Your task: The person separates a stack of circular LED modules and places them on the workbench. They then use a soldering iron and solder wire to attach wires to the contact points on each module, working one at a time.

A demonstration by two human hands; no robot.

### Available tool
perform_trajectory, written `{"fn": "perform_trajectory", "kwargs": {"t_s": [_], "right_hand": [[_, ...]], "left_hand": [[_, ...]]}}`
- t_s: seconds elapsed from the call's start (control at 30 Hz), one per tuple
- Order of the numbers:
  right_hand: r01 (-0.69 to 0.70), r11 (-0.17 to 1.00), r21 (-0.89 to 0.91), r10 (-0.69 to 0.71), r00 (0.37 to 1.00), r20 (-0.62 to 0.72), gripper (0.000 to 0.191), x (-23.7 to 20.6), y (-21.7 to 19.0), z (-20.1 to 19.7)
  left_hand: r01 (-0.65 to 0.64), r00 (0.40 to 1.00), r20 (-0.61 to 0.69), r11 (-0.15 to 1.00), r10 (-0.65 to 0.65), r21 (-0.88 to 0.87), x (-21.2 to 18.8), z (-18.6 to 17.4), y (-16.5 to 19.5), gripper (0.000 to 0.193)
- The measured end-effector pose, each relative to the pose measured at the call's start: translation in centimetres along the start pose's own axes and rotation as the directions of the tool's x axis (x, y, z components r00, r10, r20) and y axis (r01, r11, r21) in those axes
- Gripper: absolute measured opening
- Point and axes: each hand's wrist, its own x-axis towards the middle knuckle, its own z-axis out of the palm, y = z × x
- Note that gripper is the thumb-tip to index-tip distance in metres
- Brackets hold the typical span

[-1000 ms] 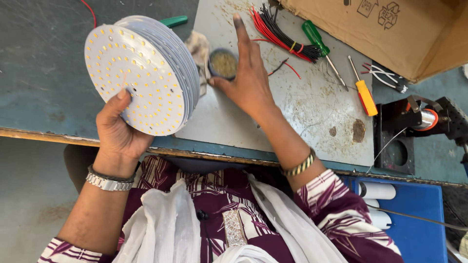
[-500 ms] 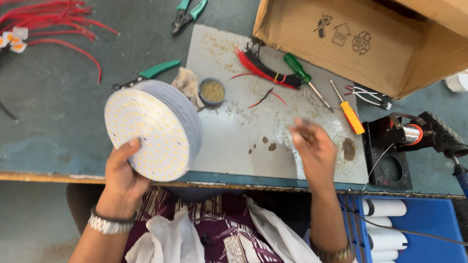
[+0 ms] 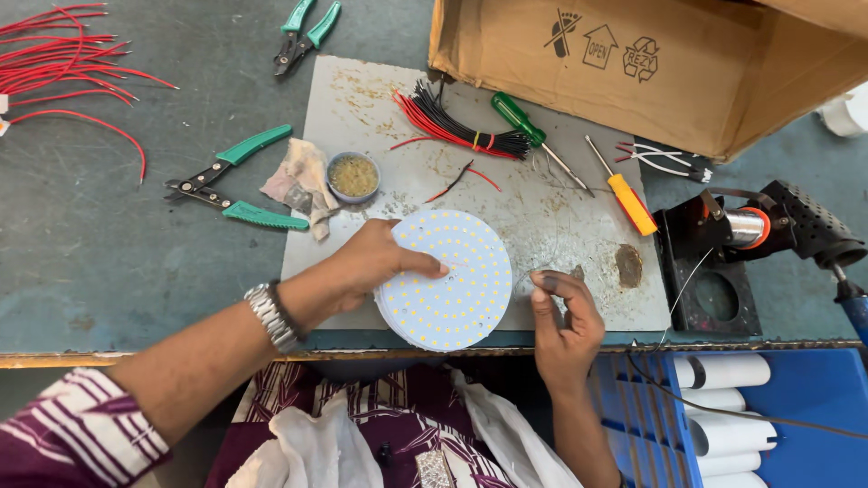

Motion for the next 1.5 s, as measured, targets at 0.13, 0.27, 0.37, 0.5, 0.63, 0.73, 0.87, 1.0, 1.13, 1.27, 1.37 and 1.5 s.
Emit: {"fn": "perform_trajectory", "kwargs": {"t_s": [0.13,0.27,0.37,0.5,0.63,0.73,0.87,1.0,1.13,1.27,1.37,1.5], "right_hand": [[0.002,1.0,-0.016,-0.002,1.0,-0.001,0.014,0.1,0.3,0.7],[0.026,0.999,-0.037,-0.026,1.0,0.001,0.013,-0.1,0.3,0.9],[0.023,0.999,-0.035,-0.023,1.0,-0.012,0.013,-0.2,0.3,0.8],[0.038,0.998,-0.057,-0.04,0.999,-0.022,0.011,-0.1,0.4,0.8],[0.032,0.997,-0.07,-0.034,0.999,-0.032,0.011,0.0,0.1,0.9],[0.056,0.993,-0.102,-0.059,0.998,-0.025,0.011,0.3,-0.2,1.0],[0.105,0.976,-0.189,-0.11,0.994,-0.016,0.009,0.4,-0.2,0.8],[0.042,0.999,-0.022,-0.044,0.997,-0.071,0.008,-0.3,1.0,0.4],[0.019,0.959,0.284,0.032,0.985,-0.172,0.012,-3.5,2.9,-0.9],[-0.069,0.851,0.521,0.152,0.982,-0.117,0.027,-9.7,3.6,-2.9],[-0.465,0.574,0.674,0.575,0.815,0.073,0.046,-11.9,4.2,-3.1],[-0.495,0.116,0.861,0.734,0.627,0.261,0.07,-9.3,5.1,-3.5]], "left_hand": [[-0.013,1.0,-0.016,0.977,0.017,0.213,1.5,-0.1,0.6,0.088],[-0.078,0.996,0.011,0.757,0.092,0.649,1.9,-0.2,2.5,0.082],[-0.028,0.999,0.033,0.527,0.0,0.849,2.0,0.0,4.9,0.076],[-0.055,0.997,0.071,0.358,-0.033,0.932,2.3,1.2,7.1,0.071],[-0.033,0.993,0.058,0.233,-0.1,0.972,3.2,2.2,8.1,0.072],[-0.181,0.983,0.181,-0.063,-0.002,0.982,4.0,3.0,8.5,0.073],[-0.175,0.983,0.181,-0.162,0.02,0.971,4.4,3.7,9.2,0.071],[-0.271,0.868,0.275,-0.068,0.413,0.96,0.8,1.9,8.6,0.067],[-0.616,0.532,0.176,0.236,0.828,0.752,-9.0,-3.4,2.3,0.033],[-0.087,0.346,-0.296,0.344,0.89,0.935,-15.8,-7.8,-6.8,0.018],[0.331,0.296,-0.246,0.142,0.923,0.933,-15.4,-11.5,-11.4,0.026],[0.268,0.241,-0.275,0.208,0.931,0.941,-14.4,-14.2,-14.5,0.049]]}}
